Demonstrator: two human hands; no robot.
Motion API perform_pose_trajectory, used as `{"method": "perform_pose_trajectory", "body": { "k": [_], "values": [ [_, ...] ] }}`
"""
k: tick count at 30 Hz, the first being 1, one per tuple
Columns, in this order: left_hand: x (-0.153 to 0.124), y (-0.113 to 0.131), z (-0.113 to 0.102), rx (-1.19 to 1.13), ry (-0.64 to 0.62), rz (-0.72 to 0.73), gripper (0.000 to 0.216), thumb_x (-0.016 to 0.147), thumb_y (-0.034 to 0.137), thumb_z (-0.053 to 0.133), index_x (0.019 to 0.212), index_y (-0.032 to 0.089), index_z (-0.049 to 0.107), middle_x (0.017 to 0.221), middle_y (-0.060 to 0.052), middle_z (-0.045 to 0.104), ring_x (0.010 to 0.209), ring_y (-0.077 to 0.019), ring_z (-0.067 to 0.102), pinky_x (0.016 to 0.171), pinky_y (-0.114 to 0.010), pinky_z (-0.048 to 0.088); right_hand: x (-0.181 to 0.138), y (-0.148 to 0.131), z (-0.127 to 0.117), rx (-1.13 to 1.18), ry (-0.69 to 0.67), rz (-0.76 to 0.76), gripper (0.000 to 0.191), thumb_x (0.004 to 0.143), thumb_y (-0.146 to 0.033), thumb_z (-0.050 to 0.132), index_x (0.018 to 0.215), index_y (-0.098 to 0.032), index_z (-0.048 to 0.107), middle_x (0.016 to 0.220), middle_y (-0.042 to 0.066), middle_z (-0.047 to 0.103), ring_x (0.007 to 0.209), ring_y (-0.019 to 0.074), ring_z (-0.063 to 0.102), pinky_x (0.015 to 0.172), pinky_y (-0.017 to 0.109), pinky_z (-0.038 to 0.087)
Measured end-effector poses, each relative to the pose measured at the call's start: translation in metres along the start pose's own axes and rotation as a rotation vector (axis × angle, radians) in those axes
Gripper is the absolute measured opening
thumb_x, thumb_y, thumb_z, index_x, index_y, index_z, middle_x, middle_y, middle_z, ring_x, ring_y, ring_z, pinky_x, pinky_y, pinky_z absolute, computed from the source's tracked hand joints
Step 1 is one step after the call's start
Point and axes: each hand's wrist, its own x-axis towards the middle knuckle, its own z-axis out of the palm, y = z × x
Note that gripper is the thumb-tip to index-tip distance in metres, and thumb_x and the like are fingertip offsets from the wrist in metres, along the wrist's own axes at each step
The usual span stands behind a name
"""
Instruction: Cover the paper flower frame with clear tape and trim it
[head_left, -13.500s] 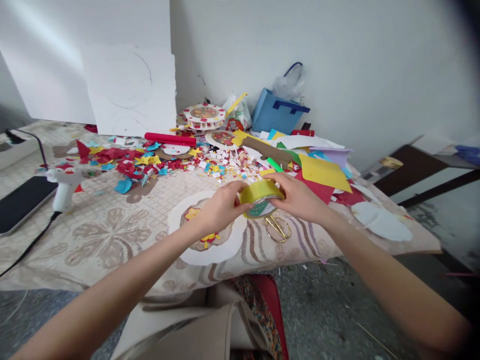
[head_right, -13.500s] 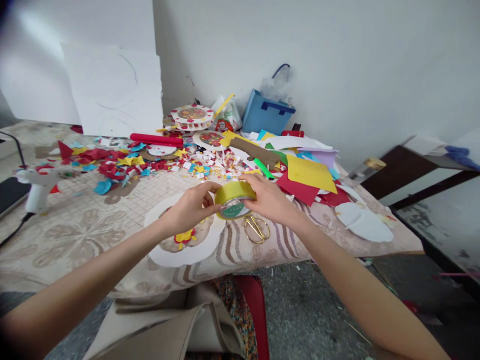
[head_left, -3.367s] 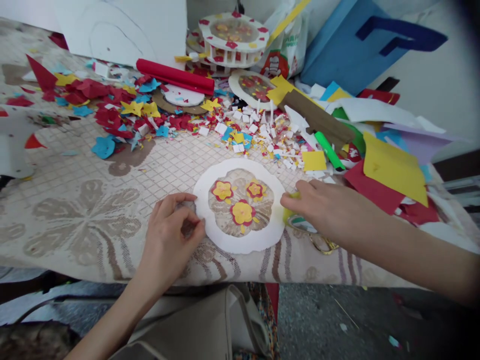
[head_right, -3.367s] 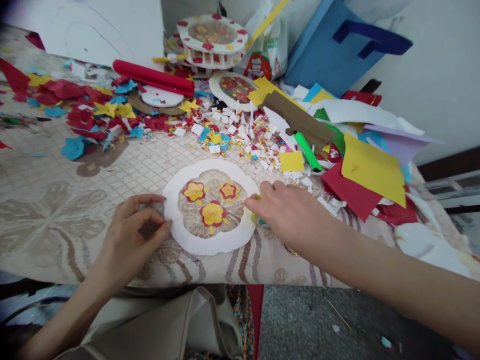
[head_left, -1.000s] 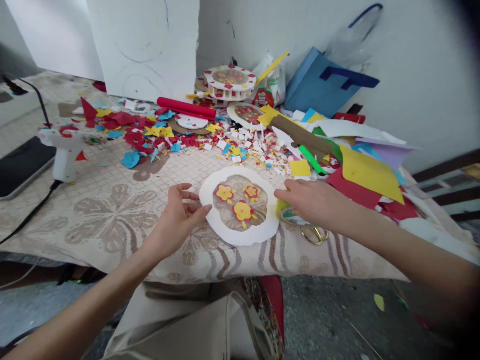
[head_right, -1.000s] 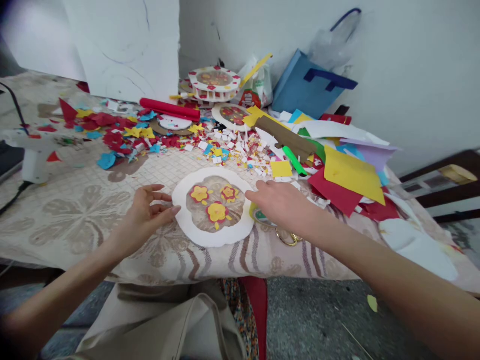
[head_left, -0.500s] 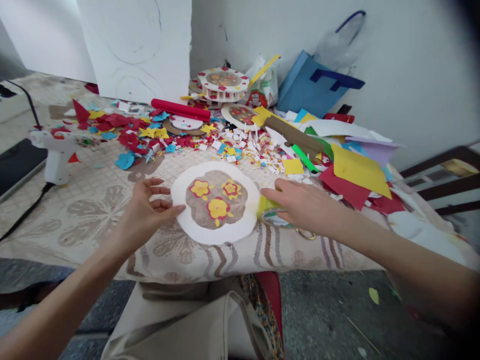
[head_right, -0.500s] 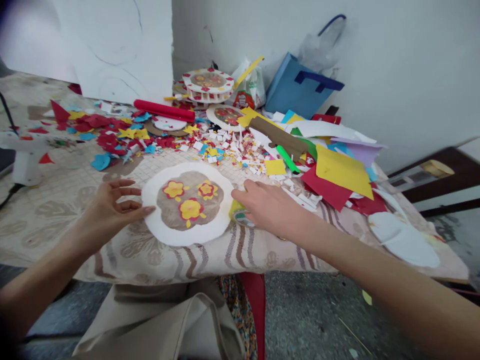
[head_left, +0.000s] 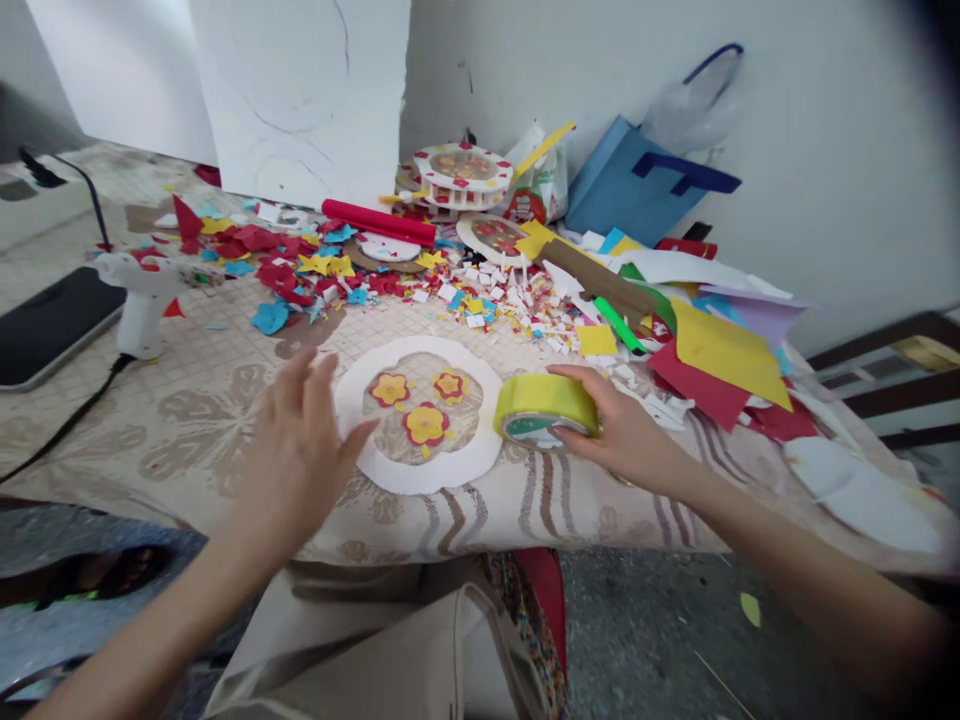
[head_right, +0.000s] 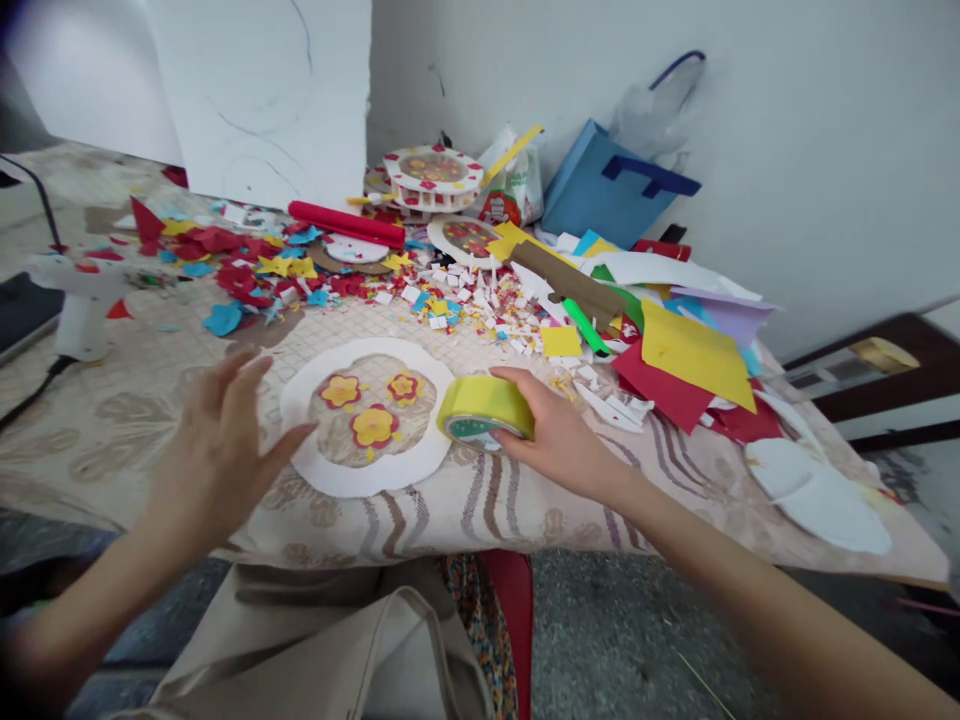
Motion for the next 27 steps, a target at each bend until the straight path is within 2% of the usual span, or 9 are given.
{"method": "perform_pose_trajectory", "body": {
  "k": [2,5,7,9,15,21,27],
  "values": [
    [-0.005,0.027,0.006,0.056,-0.084,0.202,0.051,0.085,0.031,0.053,0.130,0.014,0.038,0.144,-0.020,0.036,0.135,-0.0369,0.030,0.104,-0.057,0.033,-0.001,0.000,0.005,0.050,0.014,0.019,0.050,0.083,-0.032,0.056,0.129,-0.024,0.037,0.123,0.007,0.053,0.109,0.0243,0.054,0.090,0.038,0.045],
    [-0.010,0.063,0.023,0.078,-0.357,0.427,0.039,0.088,0.028,0.049,0.123,0.011,0.048,0.141,-0.017,0.044,0.138,-0.0352,0.023,0.109,-0.057,0.024,0.001,-0.002,0.007,0.083,0.019,0.023,0.048,0.082,-0.029,0.056,0.127,-0.024,0.039,0.120,0.007,0.056,0.105,0.0243,0.056,0.087,0.038,0.045],
    [-0.009,0.077,0.035,0.077,-0.471,0.488,0.029,0.090,0.028,0.045,0.109,0.009,0.055,0.141,-0.019,0.043,0.139,-0.0343,0.020,0.110,-0.056,0.021,0.003,-0.003,0.007,0.096,0.019,0.010,0.046,0.082,-0.028,0.056,0.125,-0.023,0.040,0.117,0.007,0.057,0.103,0.0239,0.056,0.086,0.037,0.045],
    [-0.006,0.084,0.043,0.077,-0.532,0.517,0.028,0.090,0.030,0.043,0.101,0.008,0.057,0.140,-0.022,0.044,0.140,-0.0334,0.018,0.111,-0.055,0.020,0.004,-0.002,0.006,0.099,0.019,-0.004,0.044,0.081,-0.027,0.056,0.123,-0.022,0.041,0.115,0.007,0.057,0.101,0.0235,0.057,0.084,0.036,0.046],
    [0.002,0.080,0.052,0.088,-0.558,0.587,0.032,0.089,0.037,0.044,0.100,0.010,0.056,0.130,-0.022,0.054,0.139,-0.0309,0.023,0.113,-0.053,0.012,0.008,0.003,0.000,0.066,-0.042,-0.030,0.044,0.079,-0.025,0.054,0.121,-0.021,0.042,0.115,0.008,0.058,0.101,0.0238,0.057,0.083,0.035,0.046],
    [0.001,0.081,0.054,0.093,-0.542,0.607,0.037,0.087,0.042,0.045,0.101,0.009,0.058,0.139,-0.023,0.045,0.138,-0.0306,0.026,0.113,-0.050,0.013,0.019,0.015,-0.015,0.001,-0.162,-0.081,0.050,0.080,-0.027,0.050,0.128,-0.022,0.039,0.127,0.009,0.052,0.111,0.0261,0.053,0.091,0.039,0.044],
    [0.003,0.083,0.054,0.075,-0.558,0.611,0.038,0.086,0.041,0.046,0.099,0.008,0.059,0.139,-0.023,0.045,0.137,-0.0304,0.028,0.114,-0.048,0.012,0.020,0.033,-0.033,-0.075,-0.254,-0.048,0.053,0.081,-0.028,0.050,0.133,-0.023,0.039,0.129,0.009,0.052,0.110,0.0270,0.054,0.091,0.042,0.045]
  ]
}}
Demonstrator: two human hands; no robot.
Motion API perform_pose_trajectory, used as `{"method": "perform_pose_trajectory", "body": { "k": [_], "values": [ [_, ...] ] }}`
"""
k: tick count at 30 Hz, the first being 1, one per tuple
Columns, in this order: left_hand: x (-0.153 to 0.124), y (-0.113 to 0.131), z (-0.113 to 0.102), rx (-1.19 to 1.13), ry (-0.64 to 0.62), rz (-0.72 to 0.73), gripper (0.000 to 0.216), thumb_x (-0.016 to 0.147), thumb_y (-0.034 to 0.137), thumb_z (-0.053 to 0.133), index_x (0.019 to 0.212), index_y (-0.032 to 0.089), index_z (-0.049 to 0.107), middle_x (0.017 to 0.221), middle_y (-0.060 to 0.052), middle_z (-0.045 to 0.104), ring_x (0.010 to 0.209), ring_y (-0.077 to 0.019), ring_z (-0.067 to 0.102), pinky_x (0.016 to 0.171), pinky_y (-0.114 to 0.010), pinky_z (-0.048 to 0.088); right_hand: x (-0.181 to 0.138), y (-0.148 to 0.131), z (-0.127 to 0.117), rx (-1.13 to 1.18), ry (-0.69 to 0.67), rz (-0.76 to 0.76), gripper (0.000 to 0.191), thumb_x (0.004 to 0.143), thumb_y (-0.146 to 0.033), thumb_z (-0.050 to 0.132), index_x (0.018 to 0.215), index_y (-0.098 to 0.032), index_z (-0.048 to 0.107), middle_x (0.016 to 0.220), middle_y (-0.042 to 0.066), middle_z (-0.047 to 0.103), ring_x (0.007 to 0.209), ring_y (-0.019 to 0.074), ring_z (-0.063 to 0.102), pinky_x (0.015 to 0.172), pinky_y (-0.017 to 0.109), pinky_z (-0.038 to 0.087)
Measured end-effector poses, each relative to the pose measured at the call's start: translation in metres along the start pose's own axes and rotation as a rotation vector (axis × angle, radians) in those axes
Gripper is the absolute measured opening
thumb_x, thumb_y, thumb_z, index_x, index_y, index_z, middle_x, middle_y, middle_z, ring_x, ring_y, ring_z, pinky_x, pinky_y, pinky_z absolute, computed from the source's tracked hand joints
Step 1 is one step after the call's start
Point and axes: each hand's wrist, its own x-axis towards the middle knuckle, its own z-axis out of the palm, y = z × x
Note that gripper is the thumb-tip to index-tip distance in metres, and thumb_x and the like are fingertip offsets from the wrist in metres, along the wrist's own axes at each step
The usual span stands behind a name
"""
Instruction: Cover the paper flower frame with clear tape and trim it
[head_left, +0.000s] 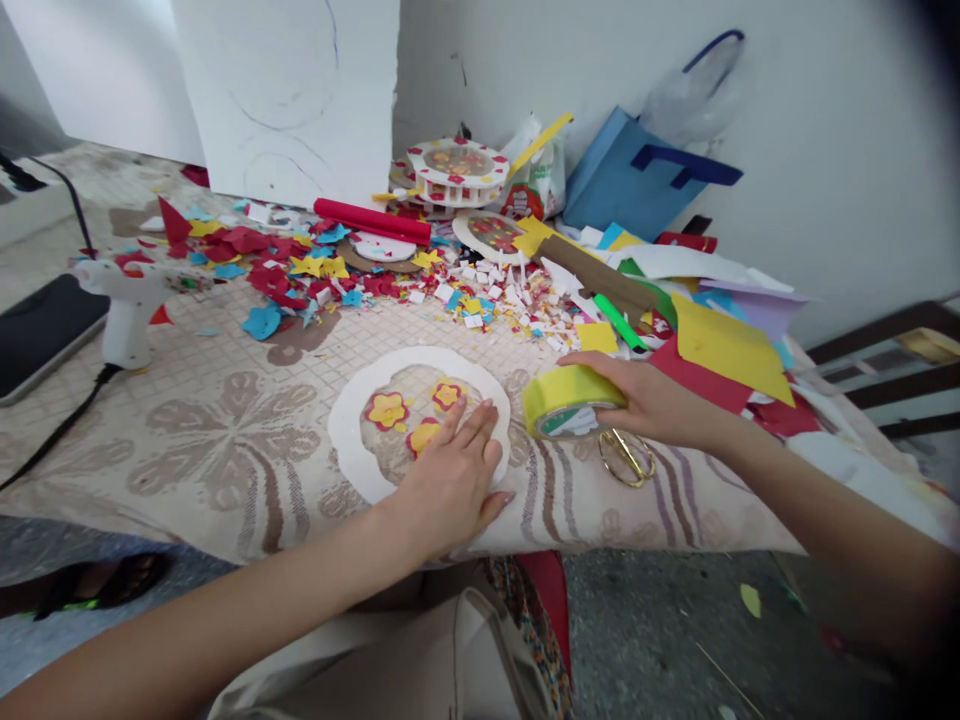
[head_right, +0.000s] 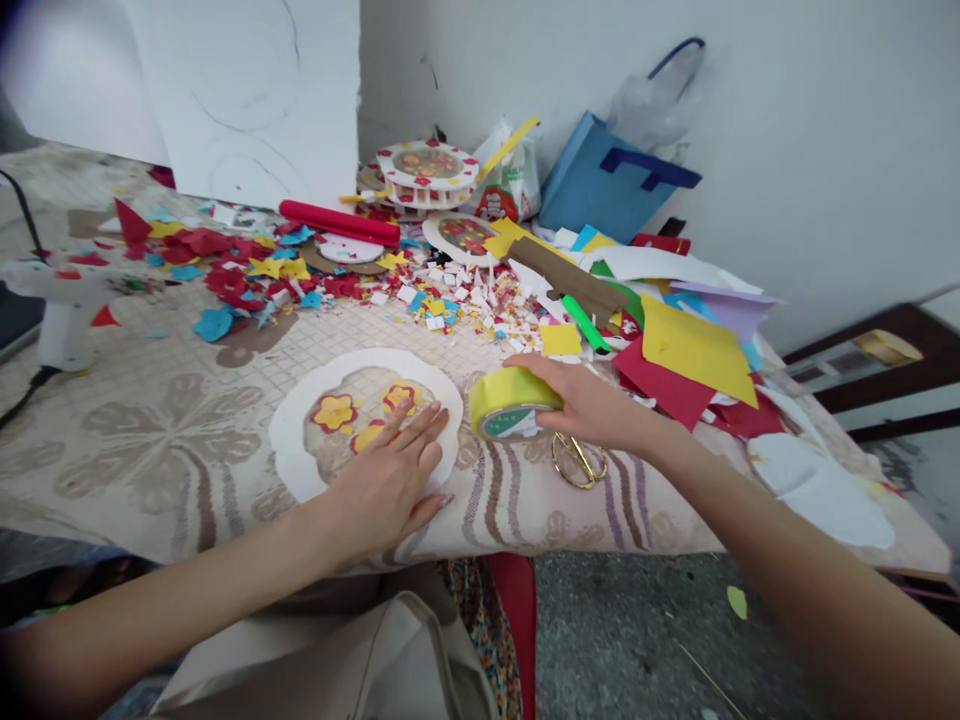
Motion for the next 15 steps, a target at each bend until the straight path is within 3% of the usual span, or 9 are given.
{"method": "perform_pose_trajectory", "body": {
  "k": [6,10,13,15],
  "values": [
    [0.000,-0.006,-0.003,-0.082,-0.015,-0.002,0.032,0.086,0.034,0.049,0.105,0.008,0.055,0.139,-0.023,0.045,0.137,-0.0312,0.028,0.113,-0.051,0.014,0.000,0.009,-0.006,0.021,-0.031,-0.007,0.058,0.081,-0.029,0.050,0.137,-0.025,0.037,0.136,0.007,0.046,0.119,0.0276,0.049,0.097,0.045,0.042],
    [0.015,-0.016,-0.024,-0.232,-0.008,-0.043,0.031,0.087,0.029,0.049,0.112,0.010,0.047,0.120,-0.022,0.059,0.128,-0.0311,0.043,0.102,-0.049,0.035,0.003,0.006,-0.004,0.016,-0.020,-0.017,0.058,0.083,-0.030,0.050,0.140,-0.025,0.035,0.140,0.006,0.043,0.120,0.0253,0.048,0.099,0.043,0.040],
    [0.037,-0.016,-0.041,-0.299,0.113,-0.115,0.047,0.084,0.032,0.055,0.124,0.014,0.038,0.126,-0.020,0.054,0.120,-0.0314,0.050,0.093,-0.046,0.042,0.003,0.005,-0.006,0.039,-0.007,-0.034,0.060,0.085,-0.033,0.051,0.141,-0.024,0.033,0.139,0.008,0.042,0.121,0.0245,0.047,0.101,0.042,0.038],
    [0.053,-0.012,-0.047,-0.326,0.147,-0.052,0.061,0.080,0.031,0.061,0.130,0.013,0.032,0.132,-0.021,0.049,0.124,-0.0314,0.047,0.095,-0.044,0.041,-0.002,0.007,-0.009,0.114,-0.020,-0.062,0.068,0.084,-0.040,0.056,0.143,-0.022,0.028,0.142,0.010,0.038,0.125,0.0252,0.042,0.103,0.042,0.037]
  ]
}}
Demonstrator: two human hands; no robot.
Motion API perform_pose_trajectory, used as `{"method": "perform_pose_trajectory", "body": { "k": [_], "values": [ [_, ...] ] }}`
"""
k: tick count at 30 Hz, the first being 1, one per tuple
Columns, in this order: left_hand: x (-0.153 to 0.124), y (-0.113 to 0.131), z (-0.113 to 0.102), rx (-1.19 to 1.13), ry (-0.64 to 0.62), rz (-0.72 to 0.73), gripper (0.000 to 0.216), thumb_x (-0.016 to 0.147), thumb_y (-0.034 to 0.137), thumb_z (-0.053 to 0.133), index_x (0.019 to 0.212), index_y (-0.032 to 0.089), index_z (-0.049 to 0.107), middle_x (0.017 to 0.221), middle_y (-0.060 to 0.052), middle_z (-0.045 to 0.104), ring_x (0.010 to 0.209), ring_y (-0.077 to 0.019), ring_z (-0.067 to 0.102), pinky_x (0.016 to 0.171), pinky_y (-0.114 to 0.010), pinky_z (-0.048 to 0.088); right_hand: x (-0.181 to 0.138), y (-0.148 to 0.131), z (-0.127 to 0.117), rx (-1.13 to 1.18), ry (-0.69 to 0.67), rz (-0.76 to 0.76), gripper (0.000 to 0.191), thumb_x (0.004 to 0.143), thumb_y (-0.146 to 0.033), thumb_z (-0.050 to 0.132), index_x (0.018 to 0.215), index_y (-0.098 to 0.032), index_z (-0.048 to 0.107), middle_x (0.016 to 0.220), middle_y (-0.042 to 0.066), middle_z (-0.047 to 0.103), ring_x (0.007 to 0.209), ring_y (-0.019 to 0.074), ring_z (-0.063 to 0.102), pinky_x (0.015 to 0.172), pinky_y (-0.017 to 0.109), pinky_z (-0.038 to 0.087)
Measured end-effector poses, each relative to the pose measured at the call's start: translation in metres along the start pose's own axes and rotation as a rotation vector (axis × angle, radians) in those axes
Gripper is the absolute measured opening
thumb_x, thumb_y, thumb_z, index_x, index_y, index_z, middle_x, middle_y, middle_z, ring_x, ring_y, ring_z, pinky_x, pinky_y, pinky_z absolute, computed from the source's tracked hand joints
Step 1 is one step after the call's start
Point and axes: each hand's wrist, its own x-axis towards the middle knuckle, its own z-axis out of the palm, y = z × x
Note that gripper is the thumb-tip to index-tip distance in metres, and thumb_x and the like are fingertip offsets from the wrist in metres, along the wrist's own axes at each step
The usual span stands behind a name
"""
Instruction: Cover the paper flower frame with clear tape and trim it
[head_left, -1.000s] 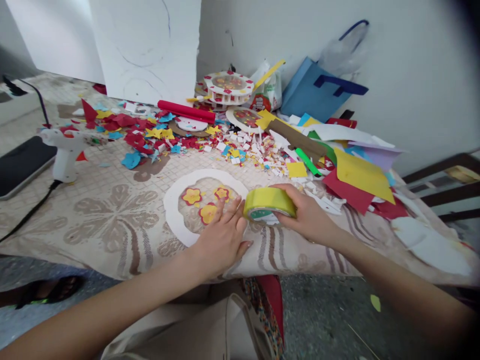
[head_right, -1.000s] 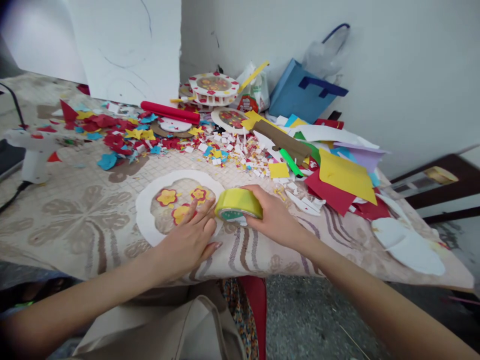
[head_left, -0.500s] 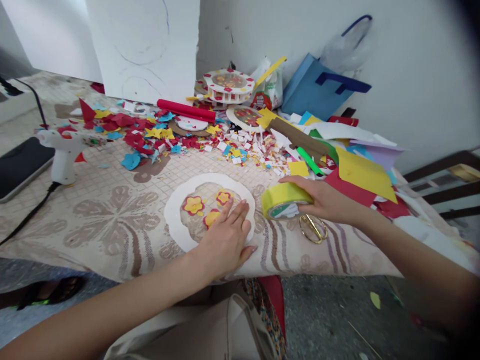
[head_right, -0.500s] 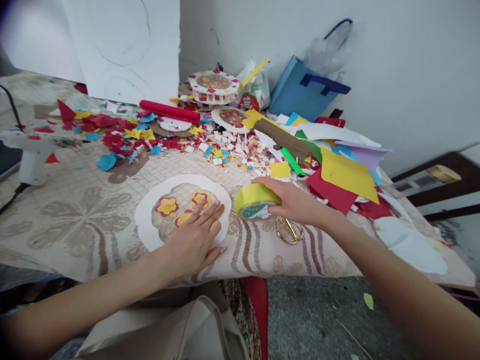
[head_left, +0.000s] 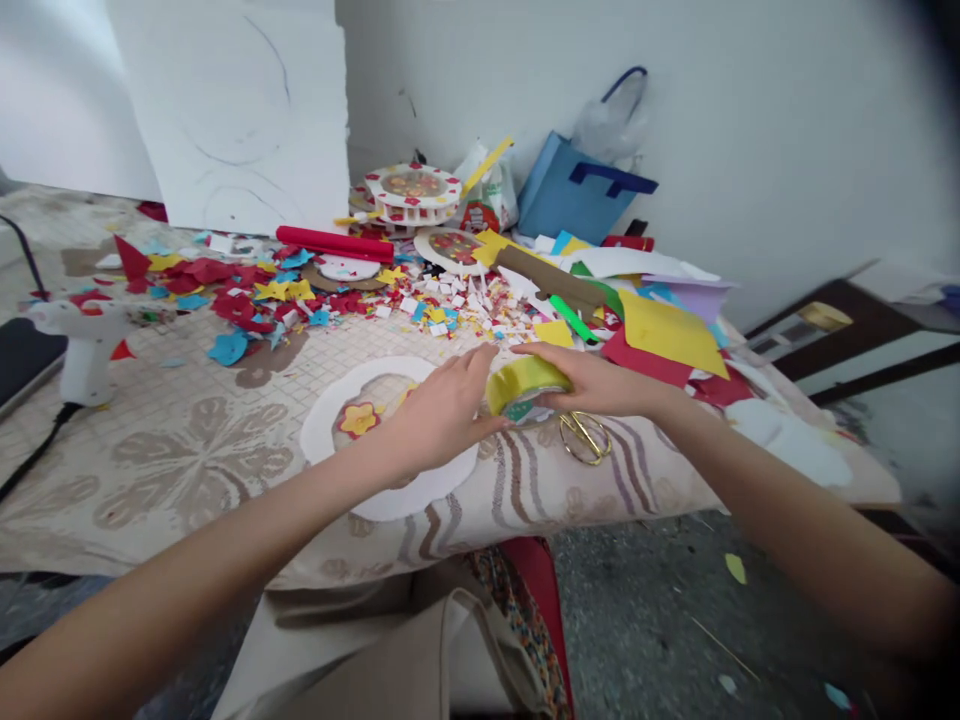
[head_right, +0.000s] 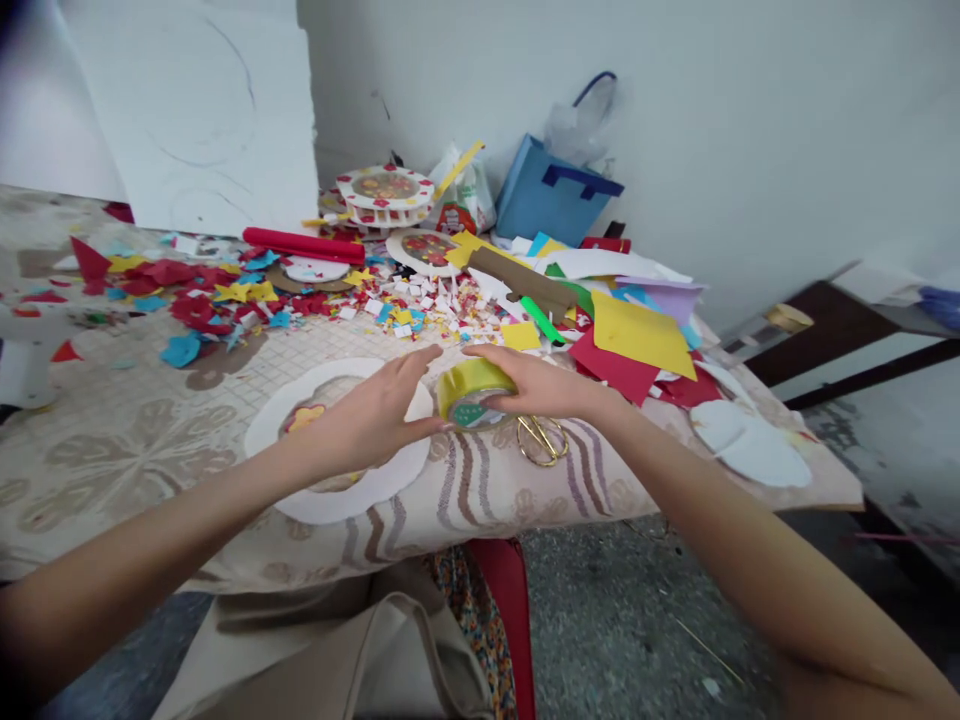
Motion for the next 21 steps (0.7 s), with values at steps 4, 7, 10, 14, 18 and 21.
{"method": "perform_pose_trajectory", "body": {
  "k": [4,7,10,14,18,21],
  "values": [
    [0.022,0.006,0.006,-0.084,-0.035,0.059,0.053,0.080,0.028,0.061,0.126,0.011,0.041,0.119,-0.018,0.060,0.110,-0.0286,0.056,0.089,-0.041,0.045,-0.030,0.014,0.001,0.307,0.082,0.020,0.068,0.088,-0.051,0.048,0.144,-0.023,0.022,0.138,0.012,0.041,0.124,0.0229,0.043,0.096,0.039,0.043],
    [0.027,0.005,0.008,-0.112,-0.042,0.080,0.035,0.081,0.025,0.056,0.113,0.012,0.053,0.106,-0.014,0.065,0.096,-0.0257,0.061,0.083,-0.039,0.047,-0.060,0.026,0.021,0.302,0.334,0.268,0.043,0.091,-0.048,0.041,0.121,-0.018,0.043,0.112,0.011,0.057,0.100,0.0206,0.057,0.080,0.035,0.049],
    [0.026,0.004,0.005,-0.115,-0.047,0.068,0.035,0.080,0.025,0.057,0.112,0.012,0.054,0.106,-0.014,0.065,0.092,-0.0249,0.062,0.081,-0.038,0.048,-0.078,0.028,0.049,0.161,0.257,0.430,0.030,0.083,-0.041,0.053,0.101,-0.017,0.049,0.084,0.005,0.061,0.074,0.0180,0.058,0.065,0.030,0.047],
    [0.027,0.008,0.003,-0.078,-0.055,0.095,0.038,0.079,0.027,0.057,0.114,0.011,0.053,0.106,-0.015,0.064,0.094,-0.0258,0.061,0.083,-0.038,0.046,-0.077,0.015,0.069,0.064,0.224,0.488,0.024,0.076,-0.027,0.054,0.097,-0.018,0.047,0.072,0.000,0.058,0.065,0.0172,0.056,0.057,0.026,0.039],
    [0.031,0.014,0.006,-0.017,-0.058,0.109,0.033,0.078,0.030,0.060,0.105,0.013,0.055,0.101,-0.015,0.064,0.092,-0.0278,0.061,0.078,-0.040,0.047,-0.073,0.003,0.068,-0.044,0.219,0.541,0.026,0.073,-0.023,0.051,0.099,-0.017,0.047,0.074,0.002,0.060,0.067,0.0186,0.057,0.056,0.025,0.035],
    [0.031,0.012,0.007,-0.041,-0.051,0.065,0.025,0.079,0.029,0.058,0.099,0.014,0.056,0.094,-0.013,0.065,0.085,-0.0268,0.061,0.075,-0.040,0.047,-0.086,0.001,0.069,-0.036,0.245,0.589,0.028,0.072,-0.024,0.052,0.099,-0.017,0.049,0.075,0.003,0.061,0.067,0.0190,0.058,0.056,0.025,0.036]
  ]
}}
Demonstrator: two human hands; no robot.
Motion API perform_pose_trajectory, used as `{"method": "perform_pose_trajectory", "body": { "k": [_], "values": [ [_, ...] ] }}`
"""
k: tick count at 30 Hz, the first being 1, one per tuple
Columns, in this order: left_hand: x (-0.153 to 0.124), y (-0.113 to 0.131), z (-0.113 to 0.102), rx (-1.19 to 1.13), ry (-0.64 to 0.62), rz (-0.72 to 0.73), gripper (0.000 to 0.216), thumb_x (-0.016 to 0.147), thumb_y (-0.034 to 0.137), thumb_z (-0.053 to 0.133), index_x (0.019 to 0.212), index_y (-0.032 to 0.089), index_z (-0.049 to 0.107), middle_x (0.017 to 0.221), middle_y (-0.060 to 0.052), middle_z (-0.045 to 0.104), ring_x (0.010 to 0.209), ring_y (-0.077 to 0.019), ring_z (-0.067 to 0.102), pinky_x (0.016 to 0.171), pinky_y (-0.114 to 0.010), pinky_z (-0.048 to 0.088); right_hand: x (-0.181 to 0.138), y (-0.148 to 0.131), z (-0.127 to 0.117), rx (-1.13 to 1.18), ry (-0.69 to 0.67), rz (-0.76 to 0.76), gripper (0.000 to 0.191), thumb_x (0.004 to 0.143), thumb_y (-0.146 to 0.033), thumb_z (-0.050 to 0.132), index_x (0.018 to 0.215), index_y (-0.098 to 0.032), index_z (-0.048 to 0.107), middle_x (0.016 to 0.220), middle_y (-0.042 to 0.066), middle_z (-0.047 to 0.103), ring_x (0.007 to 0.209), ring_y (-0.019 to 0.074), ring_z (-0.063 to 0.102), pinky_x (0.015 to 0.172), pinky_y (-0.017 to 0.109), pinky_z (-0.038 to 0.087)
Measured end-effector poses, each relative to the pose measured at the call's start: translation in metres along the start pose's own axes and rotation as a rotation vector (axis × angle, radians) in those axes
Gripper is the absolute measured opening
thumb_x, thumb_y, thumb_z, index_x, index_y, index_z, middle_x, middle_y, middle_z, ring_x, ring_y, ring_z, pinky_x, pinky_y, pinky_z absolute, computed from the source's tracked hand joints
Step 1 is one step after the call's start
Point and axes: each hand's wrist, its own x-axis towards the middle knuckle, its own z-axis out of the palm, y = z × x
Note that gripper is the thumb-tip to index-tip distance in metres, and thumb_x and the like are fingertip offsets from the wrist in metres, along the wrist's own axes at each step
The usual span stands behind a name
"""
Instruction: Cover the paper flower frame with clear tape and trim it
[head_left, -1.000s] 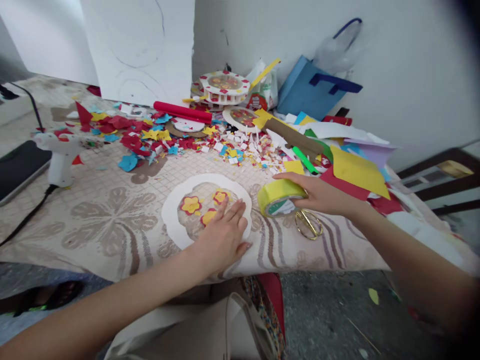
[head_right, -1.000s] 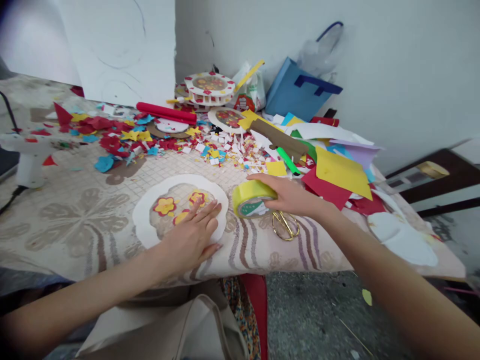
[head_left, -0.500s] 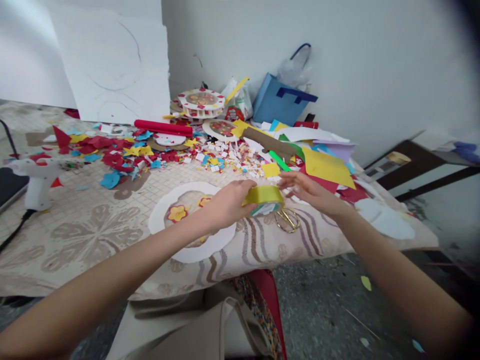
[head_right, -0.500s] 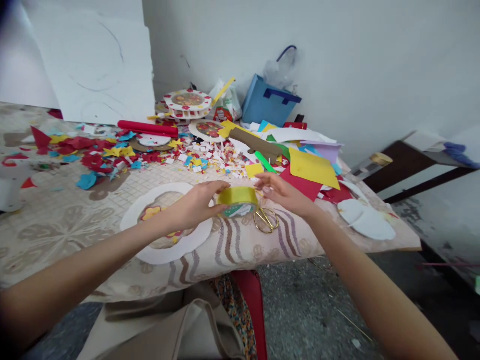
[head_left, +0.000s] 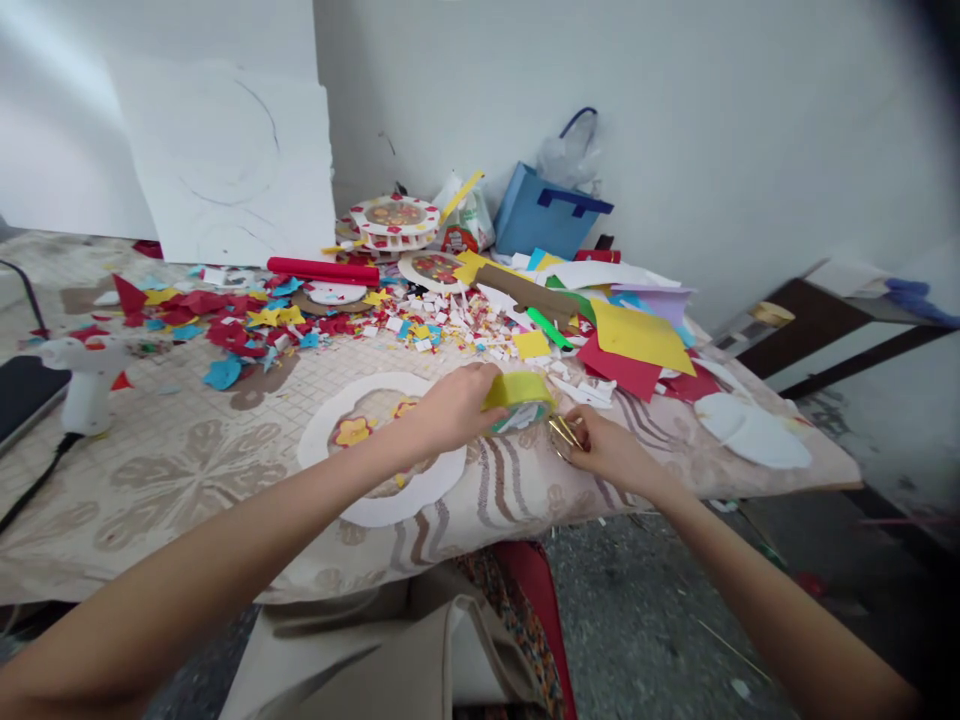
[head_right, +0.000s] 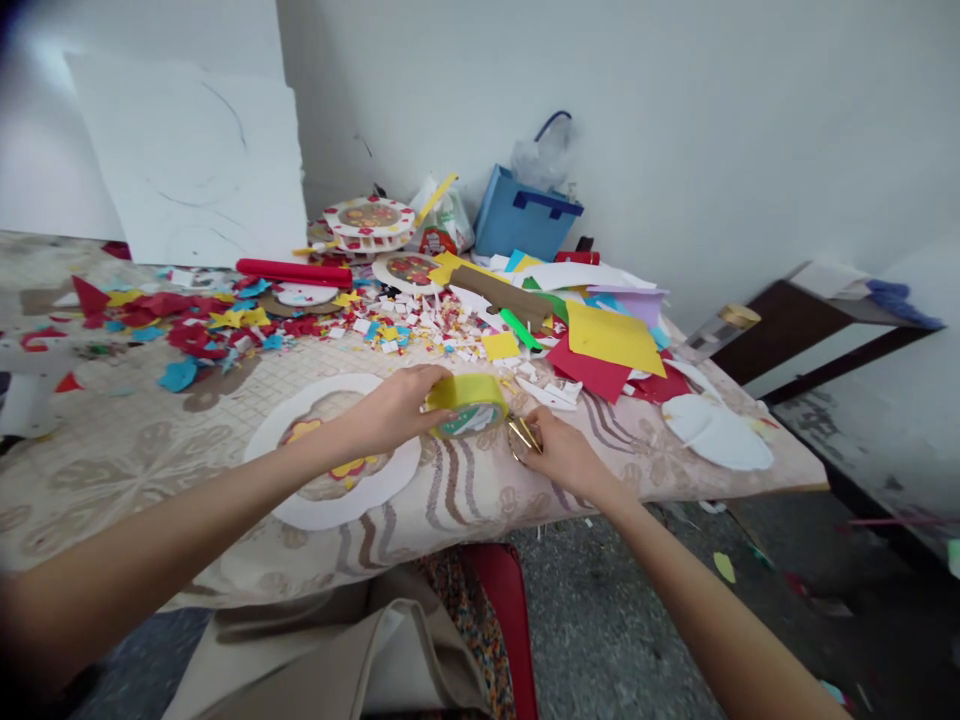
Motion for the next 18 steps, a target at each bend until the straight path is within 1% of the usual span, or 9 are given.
{"method": "perform_pose_trajectory", "body": {
  "k": [3,5,7,9,11,12,15,18],
  "values": [
    [-0.007,-0.008,-0.001,-0.124,0.046,-0.091,0.023,0.079,0.031,0.058,0.096,0.015,0.056,0.092,-0.011,0.065,0.083,-0.0249,0.062,0.074,-0.038,0.047,-0.021,0.011,0.005,0.067,0.070,0.040,0.027,0.077,-0.031,0.051,0.100,-0.017,0.049,0.073,0.002,0.061,0.065,0.0193,0.059,0.056,0.028,0.040],
    [-0.014,-0.016,0.000,-0.212,0.096,-0.170,0.023,0.079,0.034,0.059,0.093,0.016,0.056,0.092,-0.010,0.065,0.084,-0.0240,0.062,0.075,-0.038,0.047,-0.036,0.014,0.011,0.166,0.077,0.059,0.026,0.078,-0.030,0.051,0.101,-0.019,0.049,0.073,0.001,0.061,0.063,0.0193,0.059,0.056,0.030,0.043],
    [-0.020,-0.025,0.004,-0.289,0.149,-0.239,0.026,0.078,0.037,0.060,0.093,0.016,0.055,0.093,-0.010,0.065,0.085,-0.0232,0.062,0.077,-0.038,0.047,-0.049,0.011,0.018,0.268,0.083,0.049,0.025,0.077,-0.026,0.050,0.102,-0.020,0.048,0.078,0.002,0.062,0.067,0.0195,0.061,0.059,0.031,0.047],
    [-0.024,-0.034,0.010,-0.372,0.206,-0.294,0.030,0.077,0.039,0.061,0.095,0.016,0.055,0.094,-0.009,0.065,0.085,-0.0221,0.062,0.077,-0.038,0.048,-0.058,0.001,0.025,0.302,0.081,0.016,0.025,0.079,-0.024,0.048,0.104,-0.021,0.046,0.078,0.002,0.062,0.068,0.0196,0.061,0.061,0.033,0.049],
    [-0.027,-0.039,0.016,-0.478,0.254,-0.350,0.033,0.077,0.040,0.062,0.097,0.015,0.054,0.094,-0.010,0.064,0.083,-0.0210,0.062,0.075,-0.037,0.049,-0.064,-0.015,0.030,0.271,0.079,-0.023,0.020,0.084,-0.028,0.046,0.102,-0.021,0.046,0.076,0.002,0.060,0.066,0.0201,0.060,0.061,0.034,0.048],
    [-0.027,-0.041,0.018,-0.537,0.271,-0.379,0.034,0.076,0.040,0.062,0.097,0.014,0.053,0.094,-0.010,0.064,0.082,-0.0205,0.063,0.073,-0.036,0.049,-0.066,-0.024,0.033,0.233,0.072,-0.043,0.020,0.085,-0.030,0.046,0.103,-0.021,0.045,0.077,0.003,0.061,0.068,0.0210,0.060,0.062,0.035,0.048],
    [-0.029,-0.041,0.022,-0.708,0.309,-0.449,0.035,0.075,0.038,0.065,0.096,0.014,0.051,0.092,-0.009,0.064,0.077,-0.0188,0.063,0.068,-0.034,0.051,-0.068,-0.048,0.038,0.060,0.085,-0.098,0.030,0.083,-0.036,0.052,0.106,-0.018,0.045,0.088,0.008,0.061,0.081,0.0262,0.060,0.069,0.038,0.047],
    [-0.033,-0.036,0.020,-0.828,0.337,-0.499,0.033,0.076,0.035,0.066,0.095,0.015,0.048,0.089,-0.008,0.062,0.075,-0.0175,0.063,0.067,-0.033,0.052,-0.065,-0.066,0.043,-0.033,0.083,-0.113,0.033,0.083,-0.038,0.051,0.106,-0.015,0.046,0.092,0.012,0.062,0.086,0.0279,0.060,0.071,0.037,0.045]
  ]
}}
